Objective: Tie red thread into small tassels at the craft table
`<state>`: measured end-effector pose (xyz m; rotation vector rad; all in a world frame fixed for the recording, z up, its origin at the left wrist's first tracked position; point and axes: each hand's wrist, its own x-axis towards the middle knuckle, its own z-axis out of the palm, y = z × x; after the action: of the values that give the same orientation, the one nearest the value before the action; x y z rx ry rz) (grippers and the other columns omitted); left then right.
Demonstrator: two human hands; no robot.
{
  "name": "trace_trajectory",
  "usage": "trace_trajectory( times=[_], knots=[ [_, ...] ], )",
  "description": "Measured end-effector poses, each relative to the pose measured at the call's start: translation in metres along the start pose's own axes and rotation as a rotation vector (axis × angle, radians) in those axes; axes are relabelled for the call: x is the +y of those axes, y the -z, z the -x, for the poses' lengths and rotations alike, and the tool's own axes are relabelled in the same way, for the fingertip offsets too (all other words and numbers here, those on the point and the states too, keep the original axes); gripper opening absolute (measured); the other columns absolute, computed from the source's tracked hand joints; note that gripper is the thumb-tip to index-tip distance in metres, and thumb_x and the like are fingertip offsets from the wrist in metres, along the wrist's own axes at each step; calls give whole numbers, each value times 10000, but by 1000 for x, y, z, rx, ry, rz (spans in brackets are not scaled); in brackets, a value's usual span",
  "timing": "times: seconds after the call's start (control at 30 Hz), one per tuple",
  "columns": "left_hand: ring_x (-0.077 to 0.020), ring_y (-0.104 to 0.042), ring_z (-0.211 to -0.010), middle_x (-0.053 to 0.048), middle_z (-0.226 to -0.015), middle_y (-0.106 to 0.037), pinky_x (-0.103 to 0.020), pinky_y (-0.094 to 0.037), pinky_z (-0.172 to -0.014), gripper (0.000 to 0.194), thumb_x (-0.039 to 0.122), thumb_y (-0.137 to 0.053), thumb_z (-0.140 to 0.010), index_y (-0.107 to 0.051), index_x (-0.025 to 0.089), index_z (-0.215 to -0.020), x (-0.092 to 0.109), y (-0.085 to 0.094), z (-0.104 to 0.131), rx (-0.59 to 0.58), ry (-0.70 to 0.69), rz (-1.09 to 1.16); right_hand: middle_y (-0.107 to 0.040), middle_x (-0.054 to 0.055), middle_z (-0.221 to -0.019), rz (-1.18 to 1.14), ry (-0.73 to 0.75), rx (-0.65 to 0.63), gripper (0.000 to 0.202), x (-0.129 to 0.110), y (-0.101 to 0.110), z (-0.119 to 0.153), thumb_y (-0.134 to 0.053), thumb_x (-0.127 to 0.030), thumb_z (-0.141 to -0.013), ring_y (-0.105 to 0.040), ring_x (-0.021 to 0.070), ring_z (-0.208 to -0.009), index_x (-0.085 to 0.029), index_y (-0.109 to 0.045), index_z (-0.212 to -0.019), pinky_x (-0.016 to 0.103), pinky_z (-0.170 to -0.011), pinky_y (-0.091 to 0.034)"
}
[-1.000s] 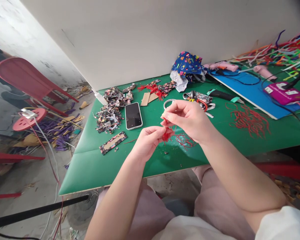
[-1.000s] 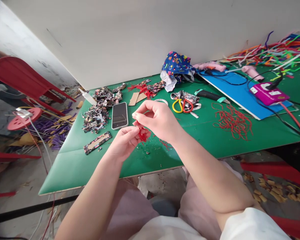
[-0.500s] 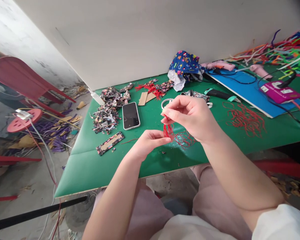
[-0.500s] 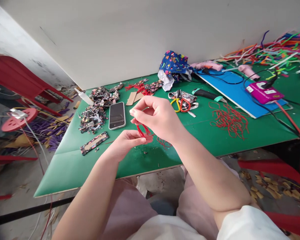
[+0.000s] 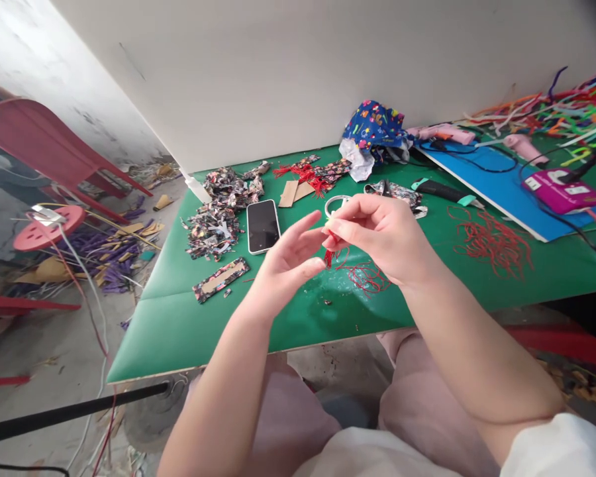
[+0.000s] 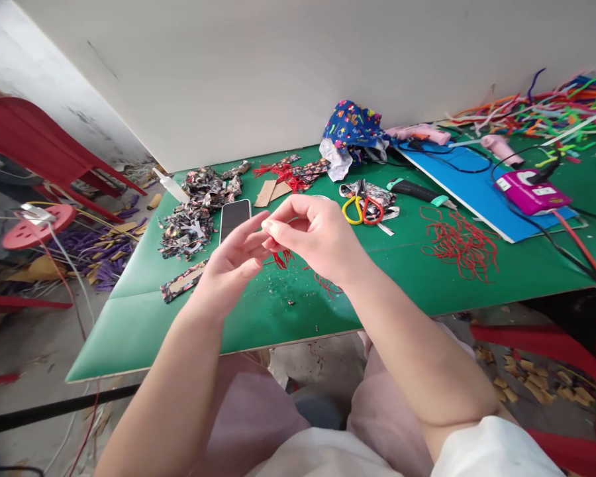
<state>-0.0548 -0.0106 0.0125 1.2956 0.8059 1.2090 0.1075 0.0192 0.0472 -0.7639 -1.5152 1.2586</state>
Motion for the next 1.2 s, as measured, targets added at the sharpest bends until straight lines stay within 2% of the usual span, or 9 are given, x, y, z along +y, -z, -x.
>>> trace_trajectory(
  times=[0.13,0.33,0.53,0.73,0.93,1.2],
  knots=[
    [-190,-623,-969,-51,-1082,-668,-296,-463,-857,443,332,-681,-724,-593,237,-1148,-16,-14,-2,26,-70,96,-638,-9,-641,-2,1,-2,122,2,-1,0,-640,-281,-728,-629,115,-596,-163,-613,-715,250,-556,-541],
    [-136,-649,-730,-38,-846,-713,-246,-483,-664,222,314,-618,-785,-692,188,-952,-22,-15,-2,74,-17,73,-633,-19,-606,5,0,-31,73,1,-1,1,-610,-239,-752,-591,101,-497,-171,-620,-729,238,-466,-514],
    [-94,-623,-618,3,-686,-701,-209,-467,-596,154,258,-673,-737,-717,213,-877,-22,-16,-1,139,6,100,-639,-13,-649,12,29,38,59,0,0,0,-629,-211,-735,-635,110,-590,-163,-627,-700,241,-553,-548],
    [-103,-613,-615,-2,-671,-697,-229,-470,-607,166,288,-692,-712,-725,205,-852,-25,-16,-1,146,42,108,-643,-10,-657,-47,12,99,78,-3,2,-2,-638,-225,-733,-625,96,-561,-162,-619,-691,245,-557,-552],
    [-121,-610,-664,-4,-638,-677,-256,-476,-686,142,288,-680,-721,-729,181,-800,-21,-18,-1,156,65,47,-646,-9,-667,-82,-7,169,82,-8,1,-2,-645,-222,-729,-629,96,-578,-164,-614,-680,252,-578,-561],
    [-146,-627,-742,-16,-707,-700,-254,-477,-697,204,335,-688,-704,-729,195,-845,-21,-16,-1,142,145,-73,-655,-2,-708,-56,-2,144,79,-5,7,-3,-636,-243,-742,-635,102,-603,-168,-626,-721,266,-606,-568]
  ],
)
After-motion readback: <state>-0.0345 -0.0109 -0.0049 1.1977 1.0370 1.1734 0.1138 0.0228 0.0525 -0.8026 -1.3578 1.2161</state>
